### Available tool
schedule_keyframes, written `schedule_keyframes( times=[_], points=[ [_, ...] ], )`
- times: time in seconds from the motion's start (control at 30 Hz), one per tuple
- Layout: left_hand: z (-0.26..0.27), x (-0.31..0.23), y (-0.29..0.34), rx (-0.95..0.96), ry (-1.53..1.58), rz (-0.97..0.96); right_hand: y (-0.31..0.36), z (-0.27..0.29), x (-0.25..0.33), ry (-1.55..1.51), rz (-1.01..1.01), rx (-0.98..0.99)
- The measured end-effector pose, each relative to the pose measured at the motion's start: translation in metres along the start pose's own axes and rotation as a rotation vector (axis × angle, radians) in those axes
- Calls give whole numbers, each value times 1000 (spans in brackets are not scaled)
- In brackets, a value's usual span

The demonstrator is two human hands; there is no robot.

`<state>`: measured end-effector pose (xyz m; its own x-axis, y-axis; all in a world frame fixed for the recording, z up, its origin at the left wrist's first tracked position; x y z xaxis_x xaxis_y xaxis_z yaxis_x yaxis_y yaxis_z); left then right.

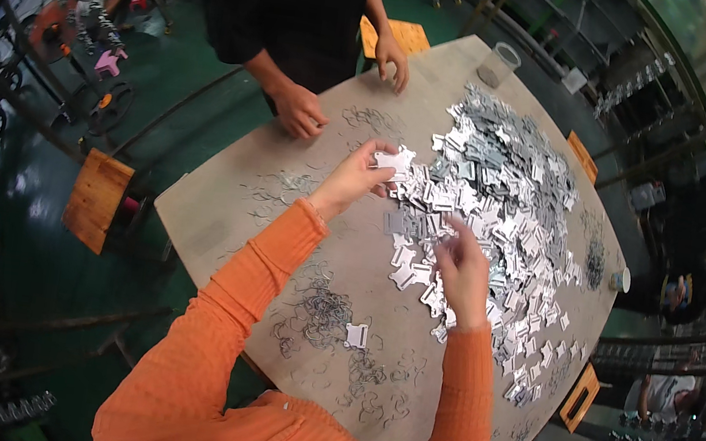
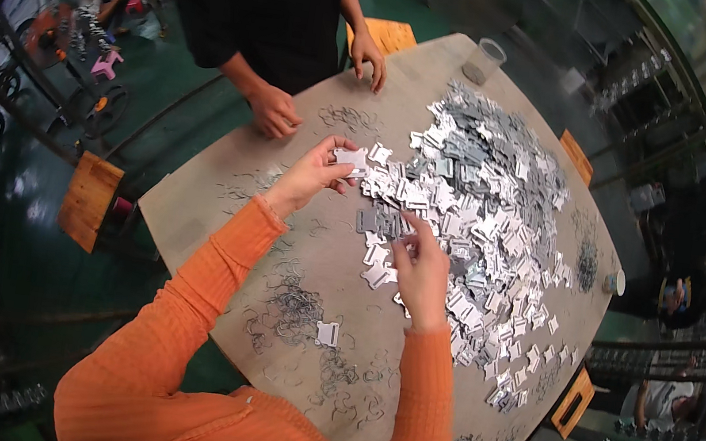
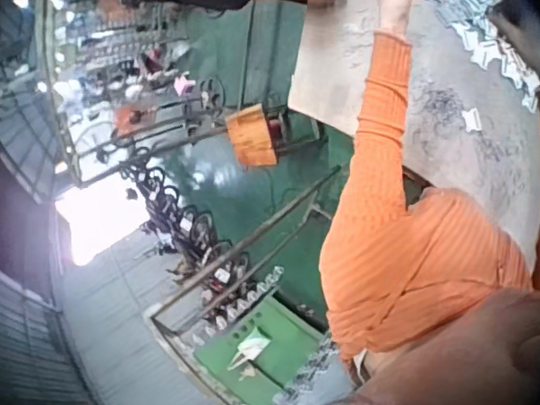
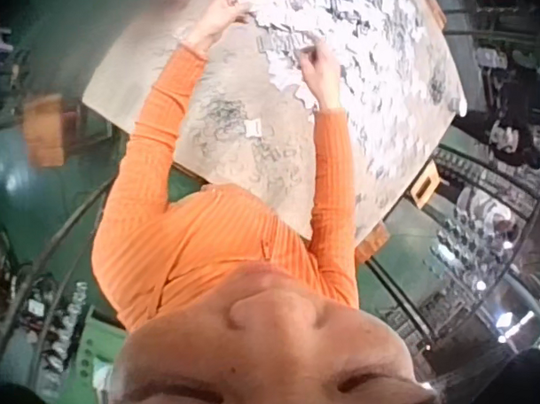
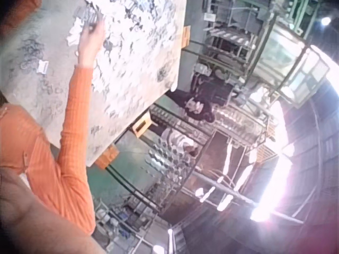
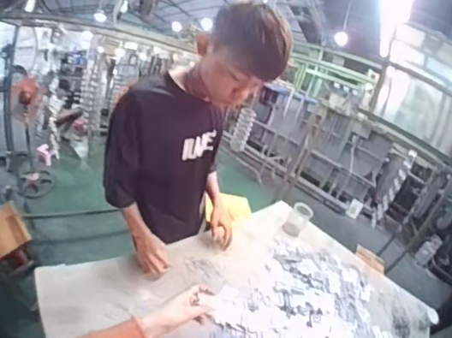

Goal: The person hooks metal parts onto wire hangers by hand, one at a time, and then hangs the loaded wire hangers onto a rack.

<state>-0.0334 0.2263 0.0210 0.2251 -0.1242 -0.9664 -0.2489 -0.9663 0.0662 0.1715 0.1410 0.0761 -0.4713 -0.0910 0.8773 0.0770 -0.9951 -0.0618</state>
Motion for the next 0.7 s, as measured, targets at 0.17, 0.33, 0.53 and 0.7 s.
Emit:
schedule_keyframes(
  times=[0.17, 0.33, 0.53, 0.7],
  points=[
    [-26, 23, -28, 38, 37, 54, -57, -28, 14, 569, 231, 8],
    [-29, 39, -43, 36, 62, 74, -78, -33, 7, 739, 171, -11],
    [-34, 47, -52, 62, 165, 65, -81, -34, -14, 788, 157, -4],
    [-35, 48, -54, 57, 113, 78, -83, -30, -22, 812, 179, 27]
  ],
)
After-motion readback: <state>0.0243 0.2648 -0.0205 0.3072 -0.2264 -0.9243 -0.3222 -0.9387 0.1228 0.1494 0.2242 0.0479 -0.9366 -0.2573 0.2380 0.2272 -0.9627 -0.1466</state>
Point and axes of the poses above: each hand's wrist, its own y-axis away from the middle knuckle, its own z-axis out of the back of the hand, x = y × z, the point moved 3 cm from there along -y, towards the middle knuckle, and after that the axes turned 6 degrees about -y, right-handed, at the moved point
